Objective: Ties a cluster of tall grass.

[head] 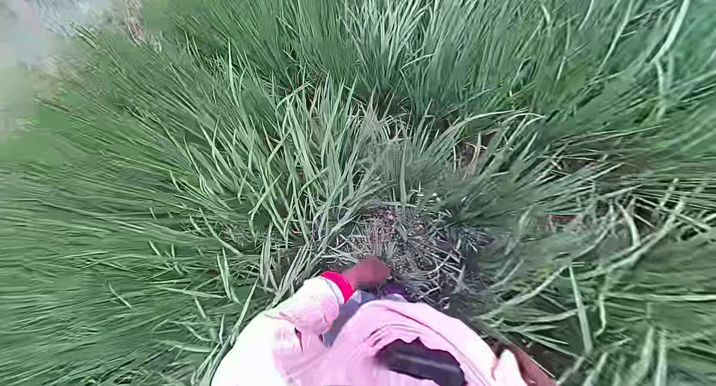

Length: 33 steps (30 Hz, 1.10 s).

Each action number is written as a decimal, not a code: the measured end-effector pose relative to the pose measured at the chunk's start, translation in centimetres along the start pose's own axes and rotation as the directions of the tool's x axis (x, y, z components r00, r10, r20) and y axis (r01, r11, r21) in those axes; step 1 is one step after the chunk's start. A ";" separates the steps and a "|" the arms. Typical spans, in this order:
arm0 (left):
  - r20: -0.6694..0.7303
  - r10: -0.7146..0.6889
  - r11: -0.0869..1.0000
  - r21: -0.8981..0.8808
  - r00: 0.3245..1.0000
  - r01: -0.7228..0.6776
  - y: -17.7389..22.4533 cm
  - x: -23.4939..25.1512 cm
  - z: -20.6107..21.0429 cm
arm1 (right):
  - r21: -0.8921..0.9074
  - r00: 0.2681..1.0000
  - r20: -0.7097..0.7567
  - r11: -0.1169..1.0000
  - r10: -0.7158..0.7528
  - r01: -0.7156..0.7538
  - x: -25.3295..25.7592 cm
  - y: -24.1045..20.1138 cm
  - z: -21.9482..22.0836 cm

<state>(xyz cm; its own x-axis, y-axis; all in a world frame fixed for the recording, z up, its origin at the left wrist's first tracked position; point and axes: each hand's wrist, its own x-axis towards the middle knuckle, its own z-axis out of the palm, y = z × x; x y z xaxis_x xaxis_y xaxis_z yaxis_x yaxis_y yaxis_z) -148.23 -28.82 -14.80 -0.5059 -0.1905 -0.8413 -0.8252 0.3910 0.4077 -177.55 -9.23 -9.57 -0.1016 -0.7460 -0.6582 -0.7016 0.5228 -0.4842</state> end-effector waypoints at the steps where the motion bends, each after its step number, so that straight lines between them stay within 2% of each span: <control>1: 0.036 0.003 1.000 0.024 0.999 -0.004 0.5 0.3 -0.2 | 0.020 0.999 -0.042 1.000 -0.024 0.024 -0.3 1.9 0.9; 3: 0.117 -0.018 0.996 0.089 0.993 0.008 1.5 1.4 -1.0 | 0.070 0.995 -0.055 0.995 0.079 -0.075 -0.8 2.3 1.7; 6: 0.147 -0.013 0.982 0.187 0.989 -0.015 2.8 3.4 -1.7 | 0.182 0.959 -0.219 0.973 0.178 -0.139 -1.1 4.3 5.2; 8: 0.165 0.029 0.966 0.247 0.986 -0.070 3.3 4.8 -2.7 | 0.220 0.917 -0.321 0.960 0.237 -0.171 -1.2 7.5 9.7; 10: 0.229 0.033 0.941 0.322 0.973 -0.107 4.9 5.9 -4.0 | 0.285 0.845 -0.335 0.900 0.417 -0.330 -2.7 10.3 15.9; 11: 0.246 0.040 0.924 0.360 0.969 -0.130 5.6 6.6 -4.5 | 0.340 0.801 -0.286 0.838 0.525 -0.428 -4.0 11.1 19.1; 12: 0.260 0.043 0.904 0.400 0.965 -0.148 6.3 7.5 -5.0 | 0.385 0.767 -0.168 0.757 0.620 -0.528 -5.7 11.5 21.5; 13: 0.273 0.058 0.887 0.427 0.960 -0.175 6.7 8.3 -5.4 | 0.414 0.740 0.031 0.665 0.672 -0.621 -7.7 11.1 22.6; 14: 0.288 0.070 0.869 0.453 0.955 -0.200 6.9 9.0 -5.7 | 0.439 0.706 0.252 0.572 0.662 -0.693 -9.5 10.4 23.0; 15: 0.303 0.073 0.847 0.484 0.950 -0.219 7.3 9.7 -6.1 | 0.497 0.676 0.324 0.489 0.662 -0.717 -10.6 10.1 24.9; 17: 0.331 0.061 0.807 0.539 0.942 -0.242 8.6 11.1 -6.8 | 0.625 0.615 0.283 0.345 0.736 -0.700 -11.7 9.5 29.5; 19: 0.366 0.049 0.744 0.607 0.929 -0.278 10.1 12.4 -6.8 | 0.721 0.534 0.271 0.198 0.801 -0.664 -12.1 7.9 32.1; 21: 0.395 0.094 0.666 0.657 0.914 -0.353 11.5 13.2 -6.8 | 0.806 0.516 0.275 0.098 0.811 -0.584 -12.5 6.0 33.8; 23: 0.456 0.102 0.567 0.704 0.884 -0.428 14.2 13.9 -6.6 | 0.853 0.518 0.259 0.058 0.816 -0.518 -13.2 3.6 33.7; 25: 0.501 0.054 0.458 0.756 0.864 -0.468 17.5 13.7 -6.0 | 0.876 0.530 0.220 0.074 0.819 -0.477 -14.6 1.2 33.7; 27: 0.557 0.040 0.291 0.788 0.830 -0.543 19.1 15.5 -5.4 | 0.889 0.513 0.194 0.073 0.836 -0.453 -16.5 -0.6 35.1; 28: 0.581 0.043 0.222 0.788 0.813 -0.575 20.0 16.4 -5.2 | 0.903 0.485 0.203 0.029 0.850 -0.428 -17.4 -1.4 35.8; 30: 0.624 0.053 0.106 0.773 0.780 -0.626 22.4 17.2 -4.6 | 0.930 0.385 0.227 -0.081 0.895 -0.359 -19.2 -2.8 37.9; 33: 0.663 0.047 0.060 0.745 0.748 -0.664 27.0 16.3 -2.5 | 0.917 0.195 0.371 -0.324 0.908 -0.233 -21.9 -4.8 40.7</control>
<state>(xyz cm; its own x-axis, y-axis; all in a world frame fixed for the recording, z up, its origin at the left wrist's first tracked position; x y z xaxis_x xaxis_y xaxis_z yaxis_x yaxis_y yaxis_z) -179.37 -23.68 -16.60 -0.2508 0.4727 -0.8448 0.4736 0.8210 0.3188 -143.25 21.37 -16.28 -0.3956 0.4818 -0.7819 0.8978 0.3824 -0.2186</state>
